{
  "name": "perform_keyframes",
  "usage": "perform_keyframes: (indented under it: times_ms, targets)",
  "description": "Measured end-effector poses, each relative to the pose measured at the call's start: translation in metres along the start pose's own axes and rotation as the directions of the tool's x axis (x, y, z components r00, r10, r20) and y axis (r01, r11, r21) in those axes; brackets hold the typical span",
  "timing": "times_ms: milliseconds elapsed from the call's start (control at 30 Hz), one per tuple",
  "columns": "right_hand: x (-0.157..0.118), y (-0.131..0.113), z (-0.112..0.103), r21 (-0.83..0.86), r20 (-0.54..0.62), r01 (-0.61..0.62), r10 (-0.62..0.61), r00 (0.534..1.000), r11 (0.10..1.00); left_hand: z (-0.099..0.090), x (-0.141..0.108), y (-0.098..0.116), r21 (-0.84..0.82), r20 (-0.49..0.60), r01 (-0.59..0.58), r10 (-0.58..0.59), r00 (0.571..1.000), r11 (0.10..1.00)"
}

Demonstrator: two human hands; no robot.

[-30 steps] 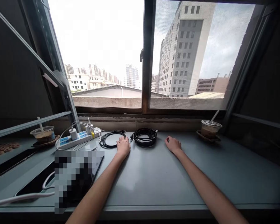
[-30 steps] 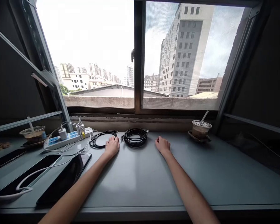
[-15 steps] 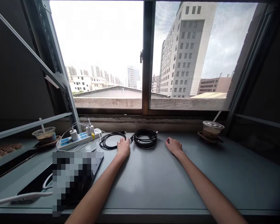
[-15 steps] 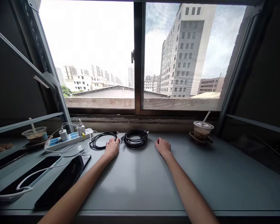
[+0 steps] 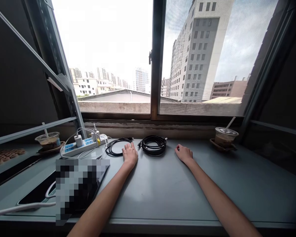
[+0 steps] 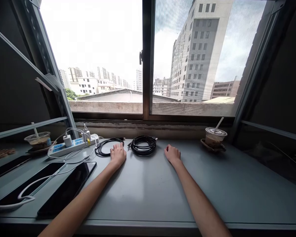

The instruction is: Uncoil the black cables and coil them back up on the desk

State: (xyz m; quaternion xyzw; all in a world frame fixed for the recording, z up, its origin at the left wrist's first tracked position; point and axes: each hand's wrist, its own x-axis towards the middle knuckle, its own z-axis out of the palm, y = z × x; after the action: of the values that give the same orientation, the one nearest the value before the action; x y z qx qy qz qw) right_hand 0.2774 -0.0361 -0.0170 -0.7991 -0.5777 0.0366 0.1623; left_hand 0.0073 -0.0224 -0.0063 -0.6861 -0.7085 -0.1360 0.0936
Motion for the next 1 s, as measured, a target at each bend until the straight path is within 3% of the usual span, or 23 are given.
perform_keyframes:
  times_ms: [233, 433, 600, 667, 767, 867, 967, 1000]
  targets:
    - [-0.001, 0.000, 0.001, -0.011, 0.009, 0.005, -0.005, 1.000, 1.000, 0.005, 0.007, -0.013, -0.085, -0.030, 0.167, -0.170, 0.985, 0.982]
    - [-0.002, 0.000, 0.000, -0.015, 0.012, 0.000, 0.000, 1.000, 1.000, 0.005, 0.013, -0.016, -0.270, -0.040, 0.174, -0.191, 0.981, 0.947]
    - [-0.002, 0.001, 0.001, -0.007, 0.003, 0.000, 0.000, 1.000, 1.000, -0.005, 0.014, -0.018, -0.516, -0.118, 0.151, -0.245, 0.962, 0.843]
    - [-0.002, 0.002, 0.002, 0.004, -0.006, 0.006, -0.006, 1.000, 1.000, -0.013, 0.017, -0.018, -0.634, -0.196, 0.128, -0.319, 0.927, 0.763]
    - [-0.002, 0.002, 0.002, 0.038, -0.031, 0.011, -0.010, 0.999, 0.999, -0.032, 0.024, -0.017, -0.796, -0.294, 0.074, -0.491, 0.820, 0.600]
    - [-0.002, 0.002, -0.003, 0.106, -0.100, -0.016, 0.027, 0.995, 0.994, -0.059, 0.029, -0.011, -0.901, -0.292, 0.000, -0.607, 0.739, 0.433]
    - [-0.005, -0.001, -0.017, 0.201, -0.266, -0.038, 0.092, 0.960, 0.979, -0.090, 0.024, 0.001, -0.970, -0.220, -0.105, -0.604, 0.766, 0.220]
    - [-0.007, -0.003, -0.024, 0.263, -0.336, -0.017, 0.107, 0.936, 0.965, -0.100, 0.021, 0.006, -0.984, -0.167, -0.176, -0.575, 0.801, 0.041]
